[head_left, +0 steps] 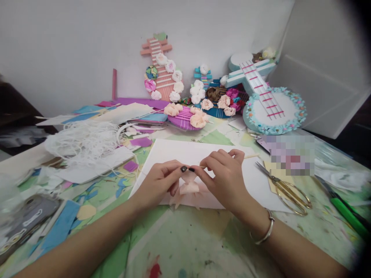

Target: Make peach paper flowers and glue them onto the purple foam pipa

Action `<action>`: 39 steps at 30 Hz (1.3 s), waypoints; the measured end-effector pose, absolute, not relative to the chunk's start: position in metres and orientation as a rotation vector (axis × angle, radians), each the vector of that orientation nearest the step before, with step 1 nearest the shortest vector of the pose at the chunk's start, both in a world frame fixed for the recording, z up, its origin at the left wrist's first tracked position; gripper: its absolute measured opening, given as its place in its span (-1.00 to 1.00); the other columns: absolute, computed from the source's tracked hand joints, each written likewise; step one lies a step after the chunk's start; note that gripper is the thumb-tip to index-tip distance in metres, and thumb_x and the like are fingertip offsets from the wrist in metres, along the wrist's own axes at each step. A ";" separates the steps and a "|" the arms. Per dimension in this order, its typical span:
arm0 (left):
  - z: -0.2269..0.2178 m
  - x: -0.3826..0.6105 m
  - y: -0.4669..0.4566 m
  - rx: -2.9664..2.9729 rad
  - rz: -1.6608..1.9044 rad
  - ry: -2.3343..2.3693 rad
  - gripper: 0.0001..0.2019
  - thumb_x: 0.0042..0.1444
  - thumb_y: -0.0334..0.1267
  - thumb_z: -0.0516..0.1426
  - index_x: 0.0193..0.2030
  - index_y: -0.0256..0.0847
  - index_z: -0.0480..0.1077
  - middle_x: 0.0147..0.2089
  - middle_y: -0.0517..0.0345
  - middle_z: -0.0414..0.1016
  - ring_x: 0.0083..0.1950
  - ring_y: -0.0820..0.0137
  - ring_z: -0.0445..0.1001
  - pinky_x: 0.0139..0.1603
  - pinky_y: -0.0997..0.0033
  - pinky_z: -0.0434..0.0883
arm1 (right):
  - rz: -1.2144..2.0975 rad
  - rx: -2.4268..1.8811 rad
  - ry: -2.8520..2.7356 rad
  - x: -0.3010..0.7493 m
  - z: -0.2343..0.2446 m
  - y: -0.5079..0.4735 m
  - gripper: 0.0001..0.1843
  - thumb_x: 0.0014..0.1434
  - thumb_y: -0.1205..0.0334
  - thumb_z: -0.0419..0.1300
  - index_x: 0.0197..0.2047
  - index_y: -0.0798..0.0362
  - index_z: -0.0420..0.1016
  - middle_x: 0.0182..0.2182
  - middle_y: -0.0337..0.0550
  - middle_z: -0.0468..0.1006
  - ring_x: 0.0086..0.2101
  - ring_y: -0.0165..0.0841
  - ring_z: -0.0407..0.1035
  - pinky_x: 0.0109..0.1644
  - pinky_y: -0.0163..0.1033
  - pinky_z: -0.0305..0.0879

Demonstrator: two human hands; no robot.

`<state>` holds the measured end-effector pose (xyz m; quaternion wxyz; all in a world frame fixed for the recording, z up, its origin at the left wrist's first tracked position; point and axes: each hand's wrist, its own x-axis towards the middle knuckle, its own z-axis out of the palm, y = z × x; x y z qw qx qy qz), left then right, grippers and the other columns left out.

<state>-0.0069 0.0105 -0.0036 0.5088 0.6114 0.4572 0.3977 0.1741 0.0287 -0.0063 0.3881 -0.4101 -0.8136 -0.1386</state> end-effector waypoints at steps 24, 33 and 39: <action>-0.005 -0.008 0.010 1.290 0.940 1.034 -0.73 0.08 -0.22 0.19 -0.11 -0.27 0.54 -0.75 0.24 0.40 -0.70 0.58 0.32 -0.65 0.64 0.14 | -0.372 -1.025 -2.098 0.175 -0.004 0.027 -0.80 0.20 0.22 0.17 -0.45 0.08 0.40 -0.49 -0.25 0.46 -0.41 -0.38 0.29 -0.17 -0.11 -0.11; -0.006 -0.009 0.009 1.418 1.024 1.124 -0.82 0.07 -0.31 0.18 -0.20 -0.23 0.57 -0.68 0.26 0.44 -0.67 0.59 0.35 -0.58 0.63 0.30 | -0.288 -1.014 -2.189 0.179 -0.004 0.029 -0.79 0.21 0.16 0.14 -0.41 0.09 0.41 -0.46 -0.20 0.44 -0.38 -0.35 0.28 -0.16 -0.12 -0.08; -0.005 -0.008 0.008 1.510 1.018 1.187 -0.84 0.06 -0.32 0.17 -0.23 -0.25 0.55 -0.63 0.25 0.45 -0.67 0.58 0.34 -0.60 0.62 0.31 | -0.154 -0.998 -2.187 0.179 -0.003 0.031 -0.75 0.22 0.16 0.13 -0.45 0.09 0.40 -0.48 -0.22 0.41 -0.40 -0.38 0.25 -0.19 -0.14 -0.10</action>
